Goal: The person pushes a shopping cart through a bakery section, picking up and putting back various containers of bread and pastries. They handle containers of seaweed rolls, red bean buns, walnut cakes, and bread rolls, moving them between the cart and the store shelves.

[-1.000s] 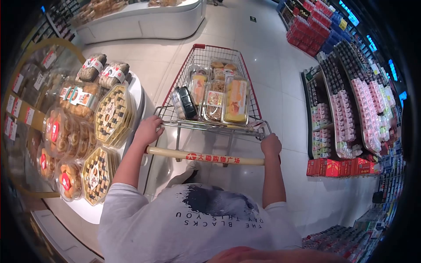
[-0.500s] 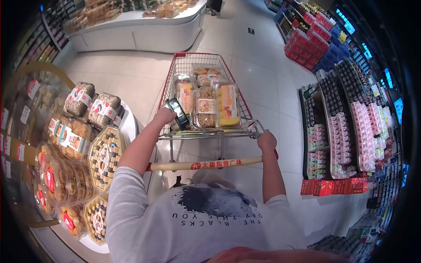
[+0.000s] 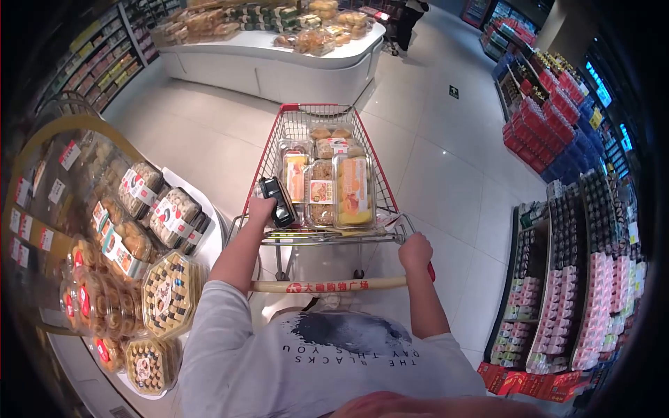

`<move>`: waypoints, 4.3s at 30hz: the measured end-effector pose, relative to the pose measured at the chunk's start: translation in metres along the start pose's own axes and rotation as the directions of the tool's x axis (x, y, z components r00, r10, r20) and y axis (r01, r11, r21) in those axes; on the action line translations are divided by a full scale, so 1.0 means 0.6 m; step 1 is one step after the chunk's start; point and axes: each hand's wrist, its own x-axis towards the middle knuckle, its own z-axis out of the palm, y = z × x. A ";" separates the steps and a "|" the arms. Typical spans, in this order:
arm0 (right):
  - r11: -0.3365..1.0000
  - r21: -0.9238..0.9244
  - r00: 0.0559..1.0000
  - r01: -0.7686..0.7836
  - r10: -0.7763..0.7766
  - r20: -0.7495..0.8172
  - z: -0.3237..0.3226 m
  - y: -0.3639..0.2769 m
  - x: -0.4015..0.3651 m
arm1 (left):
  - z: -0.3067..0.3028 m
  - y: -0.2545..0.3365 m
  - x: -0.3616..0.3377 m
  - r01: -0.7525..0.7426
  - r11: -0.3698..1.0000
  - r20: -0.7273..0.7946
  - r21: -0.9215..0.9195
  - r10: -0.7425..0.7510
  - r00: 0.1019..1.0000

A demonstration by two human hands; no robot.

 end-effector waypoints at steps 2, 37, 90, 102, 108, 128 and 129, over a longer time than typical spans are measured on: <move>0.998 -0.019 0.998 0.067 -0.067 -0.017 0.004 -0.025 0.034 | -0.022 0.030 0.014 -0.015 1.000 -0.046 0.019 0.016 0.999; -0.141 0.945 0.106 -0.294 -0.988 -0.115 -0.134 -0.647 0.236 | -0.350 0.196 -0.114 -0.389 0.832 -0.125 -0.395 0.371 0.920; 0.348 0.929 -0.237 0.123 -0.899 0.368 -0.138 -0.720 0.172 | -0.193 0.118 -0.146 -0.619 -0.122 -0.477 -0.776 -0.529 0.702; 0.542 0.838 -0.044 -0.066 -0.840 0.540 0.065 -0.878 0.027 | -0.246 -0.043 -0.096 -0.533 -0.177 -0.336 -0.828 -0.603 0.723; 0.427 0.844 0.015 0.324 -0.895 0.447 0.053 -0.953 -0.013 | -0.341 -0.160 -0.002 -0.596 -0.032 -0.440 -0.802 -0.644 0.626; 0.972 0.109 0.914 0.209 -0.155 -0.374 -0.055 -0.549 0.637 | -0.437 -0.245 0.067 -0.121 0.075 -0.138 -0.990 -0.720 0.680; 0.983 0.081 0.962 0.163 -0.140 -0.236 -0.048 -0.540 0.652 | -0.437 -0.237 0.063 -0.115 0.077 -0.135 -0.990 -0.720 0.680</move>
